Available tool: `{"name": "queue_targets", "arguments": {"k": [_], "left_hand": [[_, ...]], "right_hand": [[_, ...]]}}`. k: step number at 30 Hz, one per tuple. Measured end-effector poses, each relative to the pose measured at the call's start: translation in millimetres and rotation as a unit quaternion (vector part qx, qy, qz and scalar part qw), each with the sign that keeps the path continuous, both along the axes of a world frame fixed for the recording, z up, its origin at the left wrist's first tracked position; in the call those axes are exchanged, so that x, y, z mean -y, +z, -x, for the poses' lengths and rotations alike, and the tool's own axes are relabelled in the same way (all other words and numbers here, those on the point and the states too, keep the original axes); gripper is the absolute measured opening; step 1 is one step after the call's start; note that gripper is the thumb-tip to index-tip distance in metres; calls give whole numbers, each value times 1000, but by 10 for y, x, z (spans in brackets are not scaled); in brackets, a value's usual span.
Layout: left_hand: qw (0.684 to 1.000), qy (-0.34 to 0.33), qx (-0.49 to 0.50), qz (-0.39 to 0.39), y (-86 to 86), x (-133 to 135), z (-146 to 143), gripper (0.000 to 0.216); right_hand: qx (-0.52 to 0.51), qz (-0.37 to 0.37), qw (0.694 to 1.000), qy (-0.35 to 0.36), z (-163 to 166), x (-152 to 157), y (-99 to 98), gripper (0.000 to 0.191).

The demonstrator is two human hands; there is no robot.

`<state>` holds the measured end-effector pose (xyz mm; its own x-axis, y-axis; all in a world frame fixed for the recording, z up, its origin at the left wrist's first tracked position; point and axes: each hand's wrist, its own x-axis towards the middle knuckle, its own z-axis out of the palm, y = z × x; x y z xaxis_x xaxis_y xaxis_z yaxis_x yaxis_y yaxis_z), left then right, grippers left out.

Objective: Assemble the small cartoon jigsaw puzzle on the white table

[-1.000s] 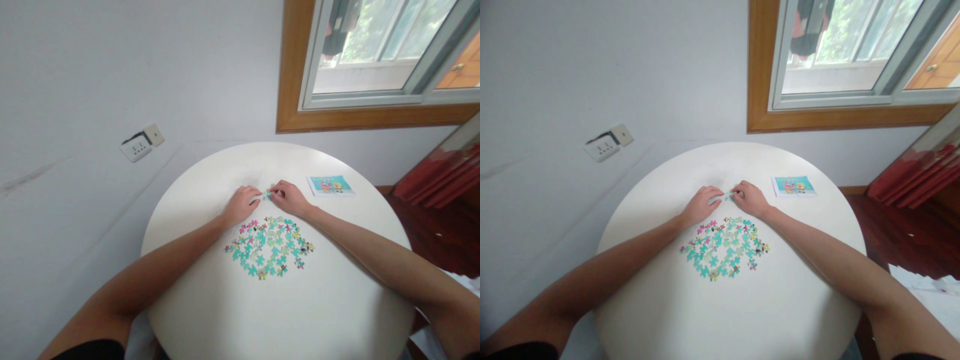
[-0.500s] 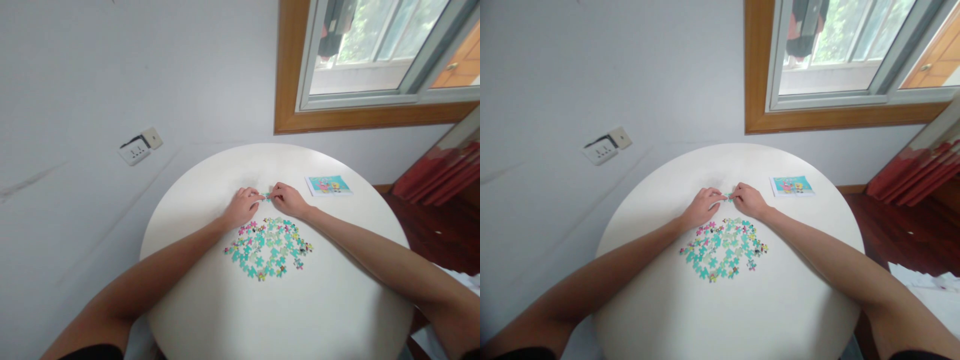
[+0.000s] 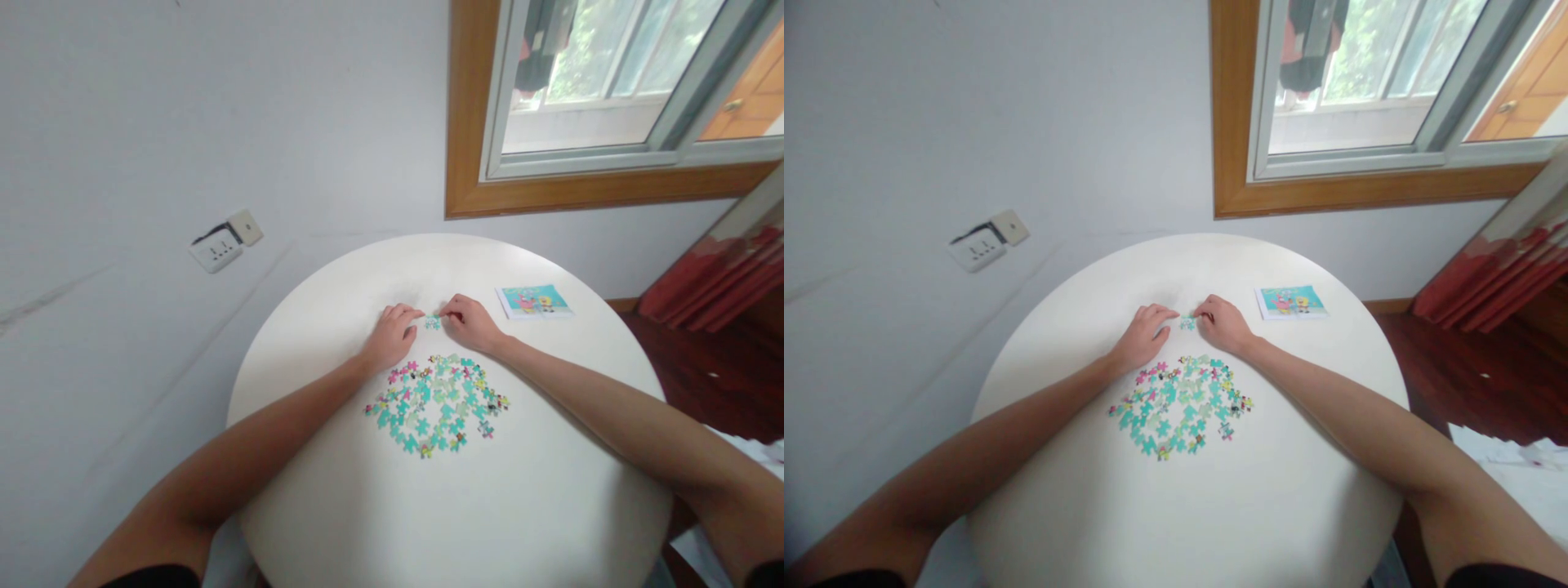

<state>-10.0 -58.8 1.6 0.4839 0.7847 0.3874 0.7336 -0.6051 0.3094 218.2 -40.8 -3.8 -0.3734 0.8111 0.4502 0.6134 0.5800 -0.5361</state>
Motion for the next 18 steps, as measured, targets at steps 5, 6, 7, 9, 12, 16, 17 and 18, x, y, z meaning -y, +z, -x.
{"name": "queue_targets", "arguments": {"k": [5, 6, 7, 9, 12, 16, 17, 18], "left_hand": [[1000, -17, -11, 2, -3, 8, 3, 38], [1000, -21, -16, 2, -6, 10, 3, 38], [999, -23, -23, 2, -10, 11, 2, 39], [999, -23, -35, 0, -18, 12, 2, 37], [999, -20, -43, 0, -29, 7, 3, 35], [999, -21, -42, 3, -32, 2, 7, 37], [999, -20, -43, 4, -31, 1, 8, 38], [999, -20, -43, 5, -29, 1, 9, 38]], "right_hand": [[9, 5, 1000, 28, 9, 20, 13, 32], [11, 5, 999, 35, 10, 27, 17, 32], [15, 4, 999, 42, 11, 33, 22, 33], [28, 3, 998, 50, 12, 44, 30, 34], [44, 5, 998, 52, 12, 51, 38, 35], [46, 5, 998, 49, 12, 47, 40, 35], [46, 5, 998, 48, 12, 45, 39, 35], [46, 5, 998, 48, 12, 44, 37, 35]]}}
